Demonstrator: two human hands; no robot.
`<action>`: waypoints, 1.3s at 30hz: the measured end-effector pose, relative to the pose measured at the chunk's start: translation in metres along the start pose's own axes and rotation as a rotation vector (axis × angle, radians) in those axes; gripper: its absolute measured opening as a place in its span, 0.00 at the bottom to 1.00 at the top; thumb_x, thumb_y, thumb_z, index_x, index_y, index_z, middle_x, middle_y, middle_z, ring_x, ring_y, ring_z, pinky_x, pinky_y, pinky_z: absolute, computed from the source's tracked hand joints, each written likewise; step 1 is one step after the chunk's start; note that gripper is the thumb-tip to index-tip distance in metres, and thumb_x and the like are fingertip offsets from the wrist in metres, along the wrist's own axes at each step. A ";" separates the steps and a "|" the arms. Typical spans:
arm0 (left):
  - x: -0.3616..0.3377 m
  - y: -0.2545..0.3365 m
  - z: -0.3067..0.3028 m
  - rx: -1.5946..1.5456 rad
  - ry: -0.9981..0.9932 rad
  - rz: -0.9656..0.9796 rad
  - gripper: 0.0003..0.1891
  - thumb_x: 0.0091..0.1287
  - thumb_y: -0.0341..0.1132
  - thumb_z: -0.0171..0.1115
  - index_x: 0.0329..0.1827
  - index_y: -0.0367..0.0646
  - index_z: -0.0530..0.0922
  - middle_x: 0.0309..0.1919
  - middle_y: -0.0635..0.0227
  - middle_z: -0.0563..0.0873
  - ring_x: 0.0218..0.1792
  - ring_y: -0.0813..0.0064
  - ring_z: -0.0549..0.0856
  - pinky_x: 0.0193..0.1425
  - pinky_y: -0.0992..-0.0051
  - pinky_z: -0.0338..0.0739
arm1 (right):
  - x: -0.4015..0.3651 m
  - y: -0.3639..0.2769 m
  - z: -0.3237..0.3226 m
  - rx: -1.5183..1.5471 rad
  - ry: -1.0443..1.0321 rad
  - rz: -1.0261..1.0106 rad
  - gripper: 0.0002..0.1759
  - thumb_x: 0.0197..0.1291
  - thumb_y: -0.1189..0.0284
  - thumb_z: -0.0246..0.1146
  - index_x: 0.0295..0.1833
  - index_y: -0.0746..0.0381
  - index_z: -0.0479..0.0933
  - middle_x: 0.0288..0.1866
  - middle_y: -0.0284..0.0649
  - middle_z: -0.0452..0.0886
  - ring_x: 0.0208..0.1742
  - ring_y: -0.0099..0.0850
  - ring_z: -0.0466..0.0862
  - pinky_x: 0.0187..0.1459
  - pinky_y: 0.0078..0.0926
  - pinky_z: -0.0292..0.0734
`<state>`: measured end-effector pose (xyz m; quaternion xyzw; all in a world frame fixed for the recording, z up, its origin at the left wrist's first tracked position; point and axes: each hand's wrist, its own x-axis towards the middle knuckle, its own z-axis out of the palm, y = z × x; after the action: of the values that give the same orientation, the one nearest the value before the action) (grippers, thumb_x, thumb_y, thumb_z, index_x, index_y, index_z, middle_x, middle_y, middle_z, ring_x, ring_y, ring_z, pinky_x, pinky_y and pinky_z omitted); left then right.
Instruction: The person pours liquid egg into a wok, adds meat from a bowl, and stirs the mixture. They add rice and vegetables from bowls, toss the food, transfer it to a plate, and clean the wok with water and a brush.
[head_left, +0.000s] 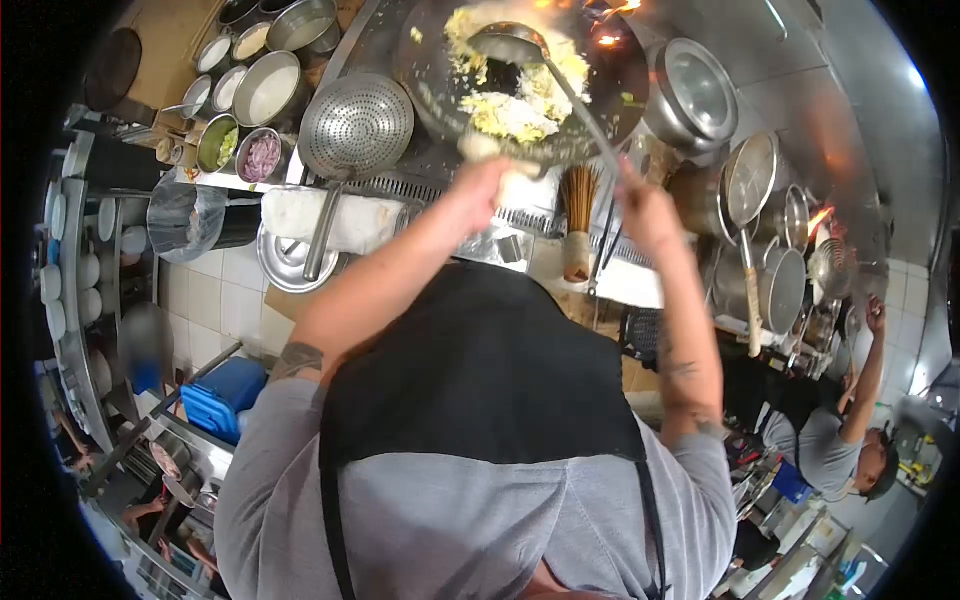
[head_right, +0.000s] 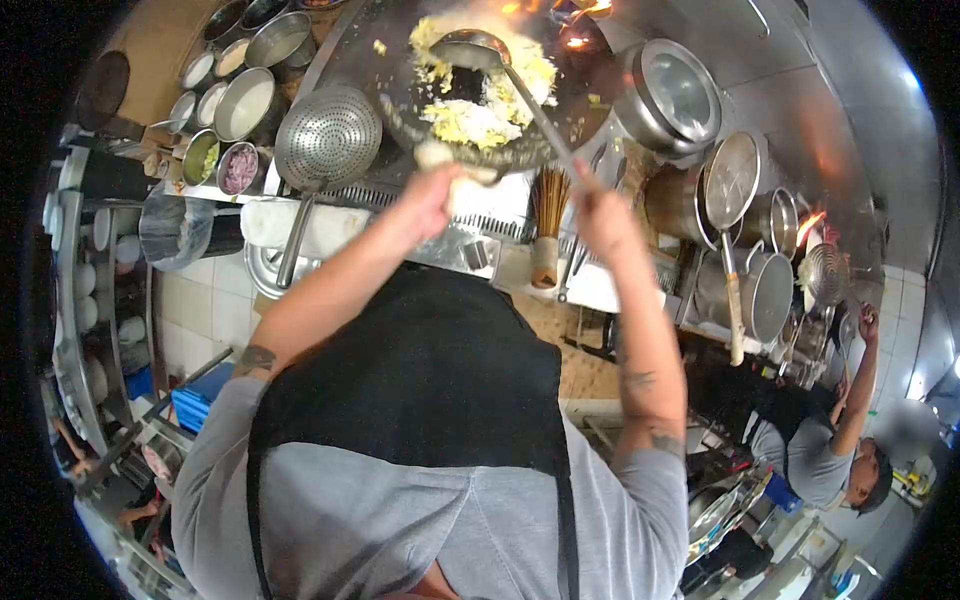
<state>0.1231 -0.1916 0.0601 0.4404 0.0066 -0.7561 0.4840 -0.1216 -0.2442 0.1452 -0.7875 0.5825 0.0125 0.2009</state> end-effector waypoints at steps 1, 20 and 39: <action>-0.008 -0.021 -0.015 0.010 -0.068 0.009 0.13 0.68 0.27 0.51 0.54 0.31 0.72 0.48 0.49 0.84 0.46 0.59 0.87 0.52 0.56 0.85 | -0.011 -0.005 0.023 0.138 -0.026 0.061 0.30 0.67 0.73 0.58 0.74 0.53 0.63 0.38 0.59 0.81 0.35 0.40 0.81 0.47 0.31 0.76; -0.070 -0.049 0.002 0.066 0.000 0.032 0.13 0.59 0.21 0.62 0.48 0.29 0.78 0.43 0.56 0.86 0.42 0.66 0.88 0.45 0.71 0.86 | -0.082 -0.032 -0.121 0.046 -0.283 0.034 0.28 0.64 0.75 0.58 0.71 0.57 0.68 0.60 0.50 0.80 0.62 0.26 0.77 0.63 0.26 0.69; 0.111 -0.045 0.004 -0.284 -0.413 0.394 0.08 0.61 0.32 0.63 0.41 0.41 0.81 0.29 0.63 0.85 0.27 0.66 0.84 0.31 0.64 0.80 | -0.017 -0.032 -0.053 0.688 -0.337 -0.126 0.27 0.67 0.76 0.55 0.72 0.66 0.64 0.52 0.45 0.83 0.51 0.28 0.81 0.53 0.23 0.74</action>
<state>0.0717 -0.2502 -0.0306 0.1984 -0.0717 -0.7129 0.6688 -0.1087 -0.2386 0.2075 -0.6952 0.4622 -0.0669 0.5465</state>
